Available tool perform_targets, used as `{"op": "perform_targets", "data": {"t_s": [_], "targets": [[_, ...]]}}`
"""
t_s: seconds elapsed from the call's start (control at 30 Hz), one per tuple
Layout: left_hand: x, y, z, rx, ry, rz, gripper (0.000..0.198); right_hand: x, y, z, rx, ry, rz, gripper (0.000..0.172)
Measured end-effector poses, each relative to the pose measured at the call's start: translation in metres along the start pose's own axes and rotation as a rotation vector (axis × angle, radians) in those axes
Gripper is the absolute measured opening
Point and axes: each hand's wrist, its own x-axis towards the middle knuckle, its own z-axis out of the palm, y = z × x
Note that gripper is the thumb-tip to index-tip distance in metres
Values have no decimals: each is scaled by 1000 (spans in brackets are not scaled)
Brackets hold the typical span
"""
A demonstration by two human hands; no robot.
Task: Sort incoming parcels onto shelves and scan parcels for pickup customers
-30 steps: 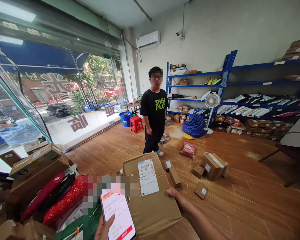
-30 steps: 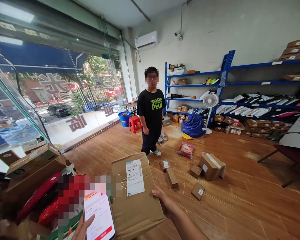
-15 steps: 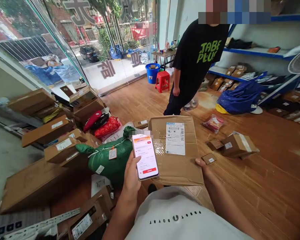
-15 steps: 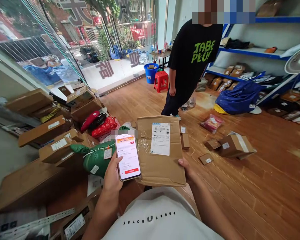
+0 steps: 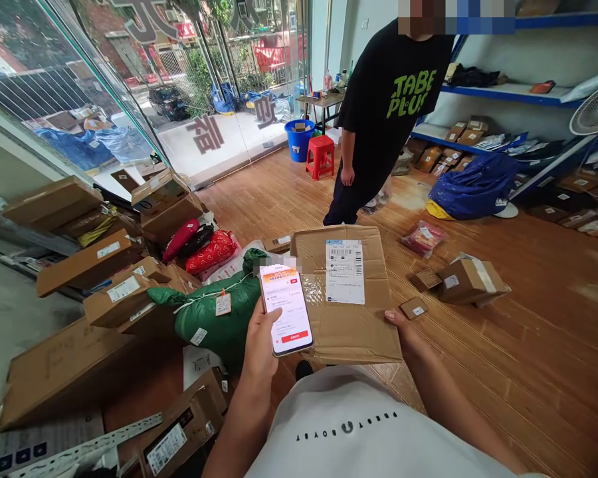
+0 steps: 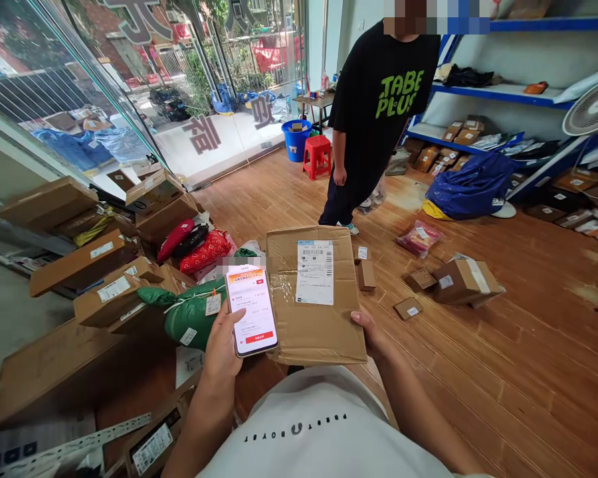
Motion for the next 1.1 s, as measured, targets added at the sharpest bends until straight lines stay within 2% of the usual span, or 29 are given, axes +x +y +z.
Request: {"op": "perform_targets", "data": {"t_s": [0.27, 0.5, 0.7, 0.9, 1.1], "targets": [[2, 1, -1, -1, 43, -7, 60, -2, -6, 4, 19, -84, -50, 76], [2, 6, -7, 21, 85, -13, 59, 3, 0, -4, 24, -107, -110, 68], [-2, 10, -6, 17, 116, -1, 58, 2, -1, -4, 40, -143, -102, 63], [-1, 9, -10, 34, 84, 23, 61, 2, 0, -3, 57, -149, -129, 67], [-1, 8, -12, 24, 74, 22, 61, -3, -7, 3, 27, -114, -83, 73]]}}
